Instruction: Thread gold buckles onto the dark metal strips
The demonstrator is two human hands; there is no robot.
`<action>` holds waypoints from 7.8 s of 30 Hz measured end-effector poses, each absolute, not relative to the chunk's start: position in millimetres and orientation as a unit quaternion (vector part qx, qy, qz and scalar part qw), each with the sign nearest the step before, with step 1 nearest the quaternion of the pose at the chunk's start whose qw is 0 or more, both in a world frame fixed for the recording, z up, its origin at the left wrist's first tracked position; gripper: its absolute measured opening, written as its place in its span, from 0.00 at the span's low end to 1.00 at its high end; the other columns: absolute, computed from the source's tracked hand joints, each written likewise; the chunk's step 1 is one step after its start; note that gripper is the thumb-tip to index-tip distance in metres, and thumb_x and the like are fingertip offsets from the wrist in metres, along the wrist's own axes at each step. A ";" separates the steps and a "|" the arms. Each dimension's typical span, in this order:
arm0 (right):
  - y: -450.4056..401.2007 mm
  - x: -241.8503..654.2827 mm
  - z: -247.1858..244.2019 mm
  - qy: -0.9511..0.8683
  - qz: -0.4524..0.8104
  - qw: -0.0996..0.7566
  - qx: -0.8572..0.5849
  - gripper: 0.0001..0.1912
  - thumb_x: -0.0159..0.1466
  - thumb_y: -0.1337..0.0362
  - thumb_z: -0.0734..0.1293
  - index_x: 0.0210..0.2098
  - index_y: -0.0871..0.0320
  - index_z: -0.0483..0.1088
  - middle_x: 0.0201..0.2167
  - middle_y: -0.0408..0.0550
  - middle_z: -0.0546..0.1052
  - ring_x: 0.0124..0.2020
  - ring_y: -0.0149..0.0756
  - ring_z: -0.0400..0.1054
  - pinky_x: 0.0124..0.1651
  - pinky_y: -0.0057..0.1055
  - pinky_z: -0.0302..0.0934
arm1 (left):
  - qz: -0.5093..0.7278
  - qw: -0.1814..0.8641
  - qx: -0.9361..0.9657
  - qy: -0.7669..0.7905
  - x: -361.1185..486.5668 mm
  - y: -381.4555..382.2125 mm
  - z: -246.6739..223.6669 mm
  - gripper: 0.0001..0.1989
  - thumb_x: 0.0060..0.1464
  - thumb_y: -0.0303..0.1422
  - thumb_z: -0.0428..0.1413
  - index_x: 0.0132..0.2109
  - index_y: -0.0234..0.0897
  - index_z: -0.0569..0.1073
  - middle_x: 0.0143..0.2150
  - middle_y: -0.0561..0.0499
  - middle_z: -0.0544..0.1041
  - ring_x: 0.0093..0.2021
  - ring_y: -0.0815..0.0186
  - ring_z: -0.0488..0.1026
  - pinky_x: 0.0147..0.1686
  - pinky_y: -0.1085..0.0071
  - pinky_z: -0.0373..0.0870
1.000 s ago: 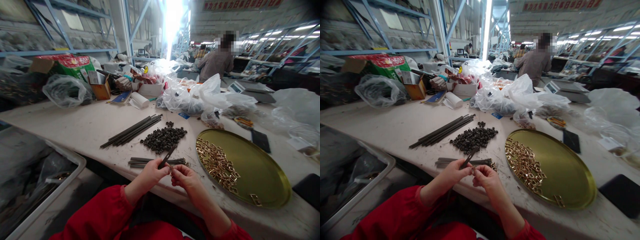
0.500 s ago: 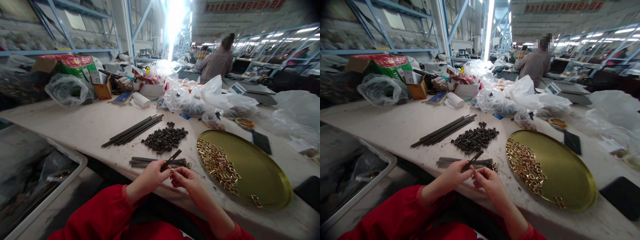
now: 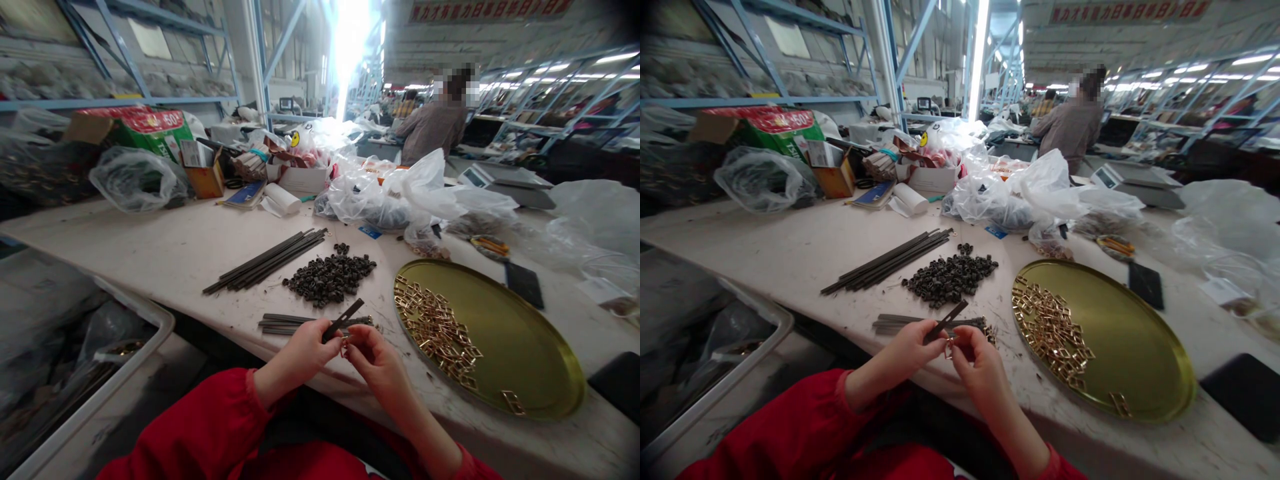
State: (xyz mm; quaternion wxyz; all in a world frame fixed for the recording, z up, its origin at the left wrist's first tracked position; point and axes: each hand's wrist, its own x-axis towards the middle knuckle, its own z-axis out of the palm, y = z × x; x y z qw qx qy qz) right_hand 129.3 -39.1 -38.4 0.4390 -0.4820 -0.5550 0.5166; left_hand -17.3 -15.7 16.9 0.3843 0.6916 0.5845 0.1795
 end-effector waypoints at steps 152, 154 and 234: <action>-44.3 133.9 -22.3 -0.218 0.663 0.568 -0.435 0.15 0.47 0.60 0.74 0.32 0.57 0.70 0.23 0.40 0.72 0.24 0.27 0.65 0.26 0.23 0.62 | 0.145 0.412 0.714 0.547 -35.2 -39.2 27.2 0.14 0.57 0.35 0.41 0.33 0.36 0.68 0.26 0.54 0.69 0.28 0.68 0.65 0.29 0.75 0.57; -43.9 131.5 -21.3 -0.168 0.677 0.574 -0.429 0.15 0.45 0.62 0.75 0.32 0.56 0.71 0.24 0.40 0.72 0.23 0.25 0.66 0.25 0.21 0.63 | 0.132 0.411 0.726 0.536 -36.6 -42.8 29.9 0.13 0.57 0.35 0.42 0.32 0.36 0.68 0.26 0.54 0.69 0.29 0.68 0.65 0.28 0.76 0.57; -70.9 114.6 -43.2 -0.717 0.130 0.489 -0.479 0.10 0.62 0.66 0.60 0.44 0.57 0.66 0.38 0.52 0.73 0.40 0.39 0.69 0.40 0.36 0.67 | 0.303 0.503 0.576 0.568 -15.6 -56.6 -3.0 0.09 0.56 0.37 0.45 0.36 0.35 0.64 0.31 0.52 0.68 0.33 0.67 0.64 0.34 0.72 0.62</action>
